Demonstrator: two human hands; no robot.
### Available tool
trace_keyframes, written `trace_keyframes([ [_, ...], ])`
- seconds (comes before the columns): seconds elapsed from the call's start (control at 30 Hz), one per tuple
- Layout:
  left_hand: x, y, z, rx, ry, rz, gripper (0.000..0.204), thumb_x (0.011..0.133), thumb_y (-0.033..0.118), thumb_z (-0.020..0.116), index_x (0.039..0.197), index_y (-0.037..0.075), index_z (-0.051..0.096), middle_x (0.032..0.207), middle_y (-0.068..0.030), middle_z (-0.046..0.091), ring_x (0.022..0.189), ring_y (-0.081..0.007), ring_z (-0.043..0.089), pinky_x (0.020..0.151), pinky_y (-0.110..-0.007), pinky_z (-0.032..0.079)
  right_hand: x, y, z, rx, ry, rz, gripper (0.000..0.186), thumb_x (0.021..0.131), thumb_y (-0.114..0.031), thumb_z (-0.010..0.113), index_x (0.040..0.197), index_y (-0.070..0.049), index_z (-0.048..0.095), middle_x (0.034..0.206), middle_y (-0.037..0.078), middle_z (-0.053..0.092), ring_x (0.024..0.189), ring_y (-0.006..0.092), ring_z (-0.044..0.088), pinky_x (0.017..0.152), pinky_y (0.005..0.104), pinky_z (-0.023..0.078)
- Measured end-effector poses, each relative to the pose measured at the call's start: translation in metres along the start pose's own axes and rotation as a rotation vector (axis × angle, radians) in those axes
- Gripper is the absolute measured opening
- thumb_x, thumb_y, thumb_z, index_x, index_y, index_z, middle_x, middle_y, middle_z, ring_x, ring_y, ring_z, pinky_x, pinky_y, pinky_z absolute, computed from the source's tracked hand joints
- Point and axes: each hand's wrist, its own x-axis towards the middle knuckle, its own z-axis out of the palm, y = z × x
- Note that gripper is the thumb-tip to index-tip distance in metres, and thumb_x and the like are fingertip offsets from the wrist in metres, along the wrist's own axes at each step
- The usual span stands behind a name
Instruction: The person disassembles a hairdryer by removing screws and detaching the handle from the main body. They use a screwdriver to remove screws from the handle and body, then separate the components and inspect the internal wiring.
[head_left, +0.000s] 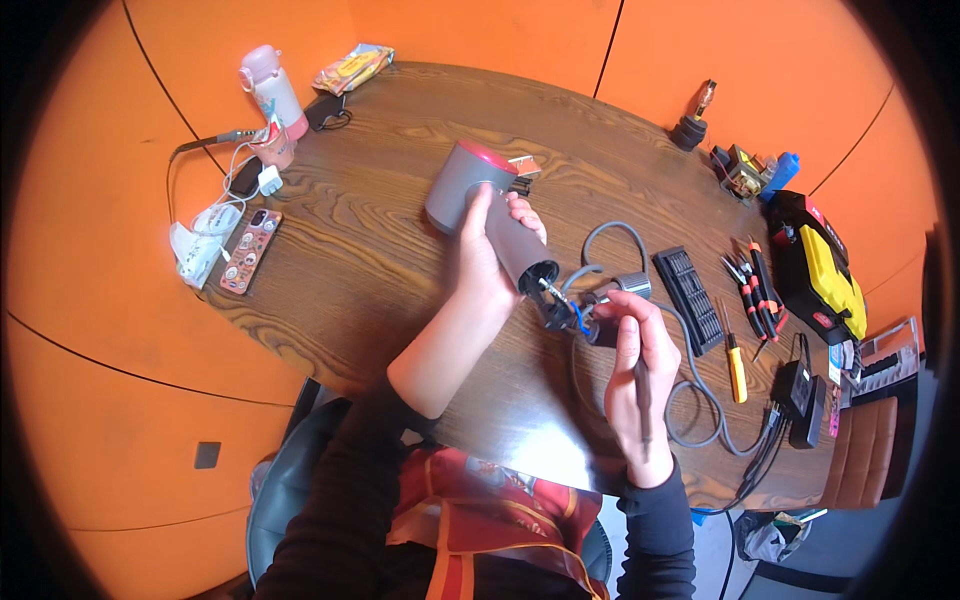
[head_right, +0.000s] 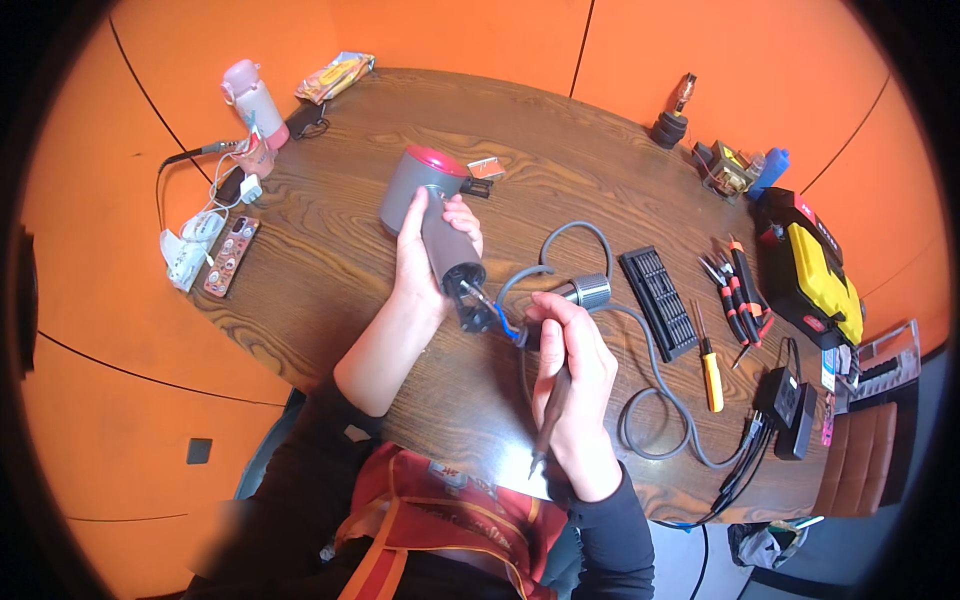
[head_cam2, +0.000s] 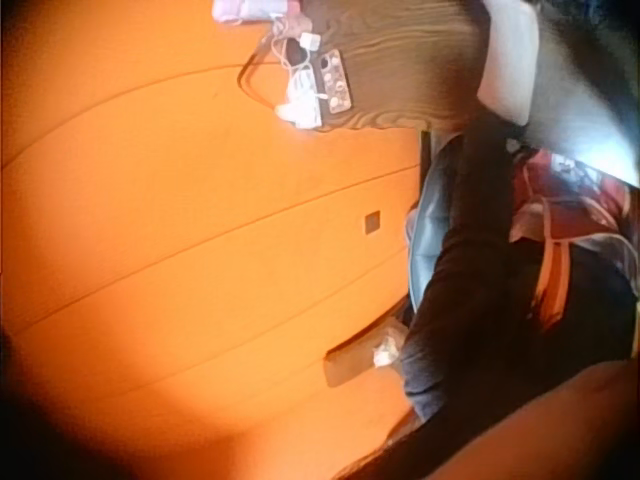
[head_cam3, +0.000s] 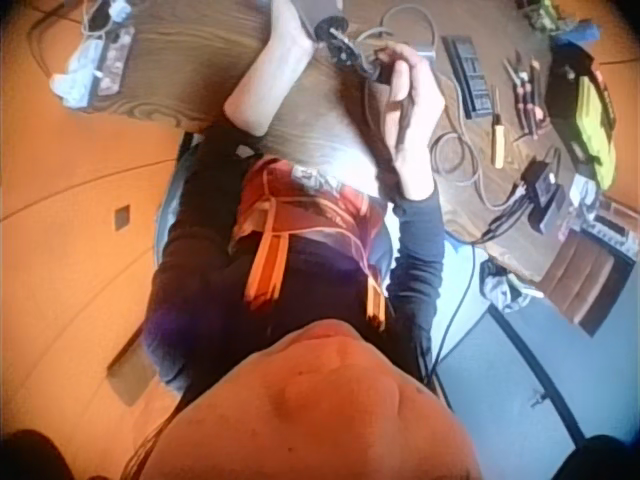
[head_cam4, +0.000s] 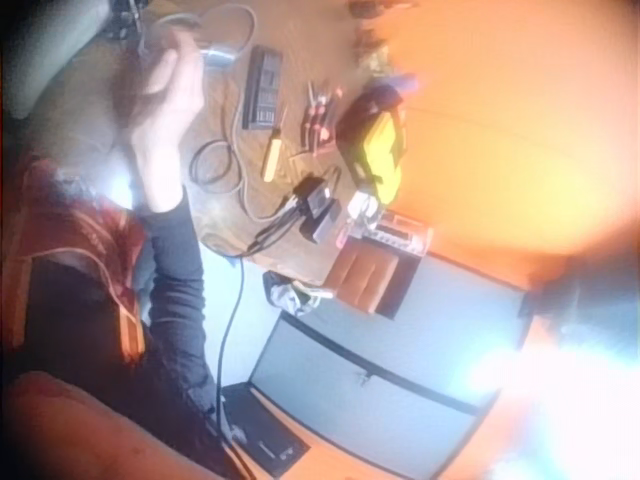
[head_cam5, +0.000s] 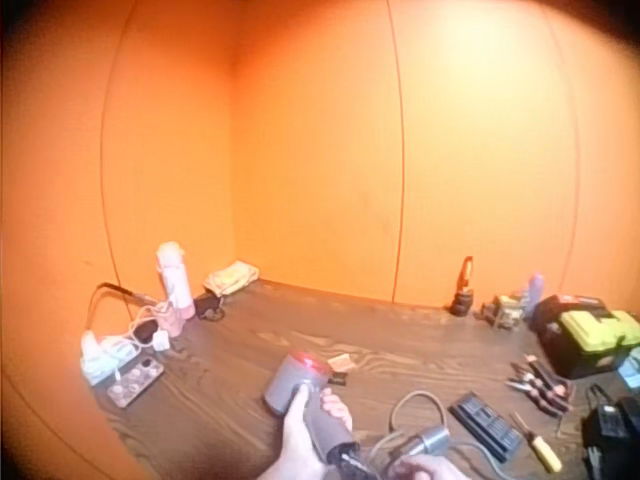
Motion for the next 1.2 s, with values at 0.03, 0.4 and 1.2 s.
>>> trace_keyframes([
  [0.03,0.0,0.002,-0.004,-0.109,-0.006,-0.055,0.038,0.084,0.037,0.064,0.092,0.002,0.051,0.074,-0.002,0.051,0.065,-0.0114,0.052,0.065,-0.025,0.048,0.002,-0.003,-0.002,-0.028,-0.054,0.006,0.022,0.088,-0.005,0.052,0.109,-0.001,0.058,0.094,0.014,0.059,0.082,0.0241,0.06,0.076,0.0329,0.048],
  [0.4,-0.001,0.014,-0.006,0.245,-0.214,-0.01,0.043,0.09,0.045,0.05,0.119,0.014,0.046,0.084,-0.0022,0.045,0.076,-0.0135,0.048,0.071,-0.032,0.046,-0.001,-0.025,-0.014,-0.717,-0.328,-0.24,0.042,0.075,0.011,0.052,0.113,-0.005,0.058,0.088,0.013,0.049,0.077,0.0271,0.054,0.068,0.0333,0.045],
  [1.2,-0.01,0.039,-0.001,-0.493,-0.213,-0.227,0.041,0.081,0.045,0.063,0.082,0.009,0.045,0.07,0.0018,0.046,0.065,-0.0098,0.049,0.064,-0.022,0.044,0.0,0.013,-0.02,0.313,-0.03,0.165,0.032,0.098,-0.026,0.038,0.095,0.002,0.052,0.068,0.007,0.053,0.055,0.0108,0.05,0.053,0.0223,0.042],
])
